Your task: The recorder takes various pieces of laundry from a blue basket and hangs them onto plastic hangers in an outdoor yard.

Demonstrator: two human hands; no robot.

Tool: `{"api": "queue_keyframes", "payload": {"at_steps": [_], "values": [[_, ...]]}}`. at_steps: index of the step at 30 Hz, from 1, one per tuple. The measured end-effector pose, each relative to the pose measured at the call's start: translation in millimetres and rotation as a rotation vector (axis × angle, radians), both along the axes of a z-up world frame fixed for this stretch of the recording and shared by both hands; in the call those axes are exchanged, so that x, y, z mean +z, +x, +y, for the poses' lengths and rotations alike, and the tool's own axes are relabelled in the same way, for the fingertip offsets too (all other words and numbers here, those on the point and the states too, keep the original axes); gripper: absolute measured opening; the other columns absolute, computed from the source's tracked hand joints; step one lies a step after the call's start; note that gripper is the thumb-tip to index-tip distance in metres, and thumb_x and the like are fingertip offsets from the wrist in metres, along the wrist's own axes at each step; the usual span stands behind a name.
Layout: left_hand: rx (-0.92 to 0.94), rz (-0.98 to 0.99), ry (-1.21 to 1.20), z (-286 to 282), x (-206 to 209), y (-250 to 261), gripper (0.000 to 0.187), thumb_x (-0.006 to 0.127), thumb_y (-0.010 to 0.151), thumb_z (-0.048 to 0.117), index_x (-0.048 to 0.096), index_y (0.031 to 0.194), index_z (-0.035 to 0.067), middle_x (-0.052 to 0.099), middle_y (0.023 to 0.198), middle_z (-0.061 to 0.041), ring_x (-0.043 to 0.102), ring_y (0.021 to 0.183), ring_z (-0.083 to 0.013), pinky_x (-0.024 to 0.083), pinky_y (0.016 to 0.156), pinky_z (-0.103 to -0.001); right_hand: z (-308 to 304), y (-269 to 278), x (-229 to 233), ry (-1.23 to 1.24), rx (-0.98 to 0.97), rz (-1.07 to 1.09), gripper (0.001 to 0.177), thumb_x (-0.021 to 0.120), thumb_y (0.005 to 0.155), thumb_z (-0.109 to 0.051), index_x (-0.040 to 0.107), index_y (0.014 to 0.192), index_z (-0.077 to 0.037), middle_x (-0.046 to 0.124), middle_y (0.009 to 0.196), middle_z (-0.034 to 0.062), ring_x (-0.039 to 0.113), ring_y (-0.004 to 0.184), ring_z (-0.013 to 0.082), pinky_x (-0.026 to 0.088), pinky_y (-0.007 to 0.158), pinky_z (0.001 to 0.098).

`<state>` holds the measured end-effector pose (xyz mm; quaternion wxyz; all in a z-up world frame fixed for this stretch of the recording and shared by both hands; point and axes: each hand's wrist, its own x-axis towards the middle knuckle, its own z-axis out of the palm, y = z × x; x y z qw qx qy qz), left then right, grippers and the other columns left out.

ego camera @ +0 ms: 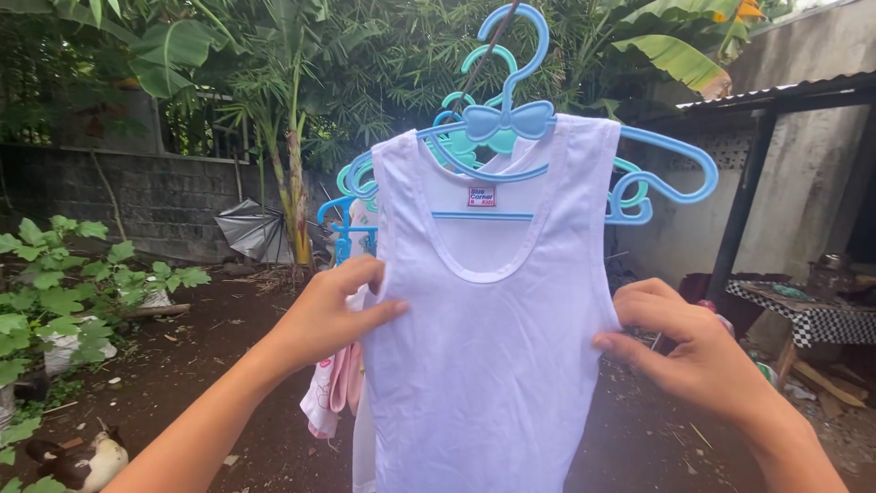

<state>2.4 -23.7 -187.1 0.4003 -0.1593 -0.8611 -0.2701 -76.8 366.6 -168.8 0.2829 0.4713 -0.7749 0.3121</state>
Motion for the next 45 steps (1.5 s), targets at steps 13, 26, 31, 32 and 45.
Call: {"api": "queue_keyframes", "payload": {"at_steps": [13, 26, 31, 32, 45], "values": [[-0.524, -0.161, 0.545, -16, -17, 29, 0.040, 0.075, 0.088, 0.012, 0.054, 0.123, 0.011, 0.076, 0.100, -0.012, 0.071, 0.089, -0.0129, 0.056, 0.075, -0.032, 22, -11, -18, -0.198, 0.084, -0.253, 0.018, 0.076, 0.085, -0.010, 0.081, 0.099, -0.001, 0.082, 0.109, 0.0105, 0.071, 0.093, 0.0157, 0.055, 0.080, 0.0331], [-0.493, -0.322, 0.401, -28, -15, 43, 0.025, 0.073, 0.090, 0.014, 0.063, 0.112, 0.007, 0.075, 0.102, -0.001, 0.066, 0.096, -0.0067, 0.054, 0.083, -0.027, 11, -6, -18, -0.171, 0.040, -0.167, 0.019, 0.076, 0.084, -0.012, 0.081, 0.100, -0.001, 0.079, 0.096, 0.0070, 0.066, 0.086, 0.0120, 0.052, 0.076, 0.0275], [-0.159, -0.383, 0.078, -28, 3, 58, 0.023, 0.077, 0.086, 0.025, 0.072, 0.101, 0.007, 0.073, 0.091, 0.000, 0.063, 0.088, -0.0097, 0.053, 0.078, -0.030, 20, -4, -18, -0.213, -0.049, -0.319, 0.019, 0.075, 0.089, -0.012, 0.081, 0.105, -0.002, 0.078, 0.090, 0.0096, 0.059, 0.065, 0.0128, 0.047, 0.054, 0.0280], [0.003, -0.433, -0.009, -30, 7, 60, 0.025, 0.079, 0.087, 0.029, 0.074, 0.098, 0.008, 0.074, 0.089, -0.002, 0.062, 0.086, -0.0116, 0.053, 0.077, -0.032, 19, 0, -16, -0.249, -0.053, -0.373, 0.020, 0.075, 0.089, -0.013, 0.081, 0.105, -0.002, 0.077, 0.090, 0.0100, 0.056, 0.060, 0.0122, 0.045, 0.048, 0.0277], [-0.746, -0.272, 0.502, -77, -15, 58, 0.020, 0.069, 0.098, 0.020, 0.069, 0.091, 0.002, 0.053, 0.113, -0.004, 0.052, 0.108, -0.0147, 0.042, 0.096, -0.034, 15, -12, -16, -0.336, 0.022, -0.403, 0.021, 0.071, 0.084, -0.013, 0.080, 0.095, 0.002, 0.080, 0.107, 0.0113, 0.049, 0.047, 0.0078, 0.038, 0.038, 0.0239]]}}
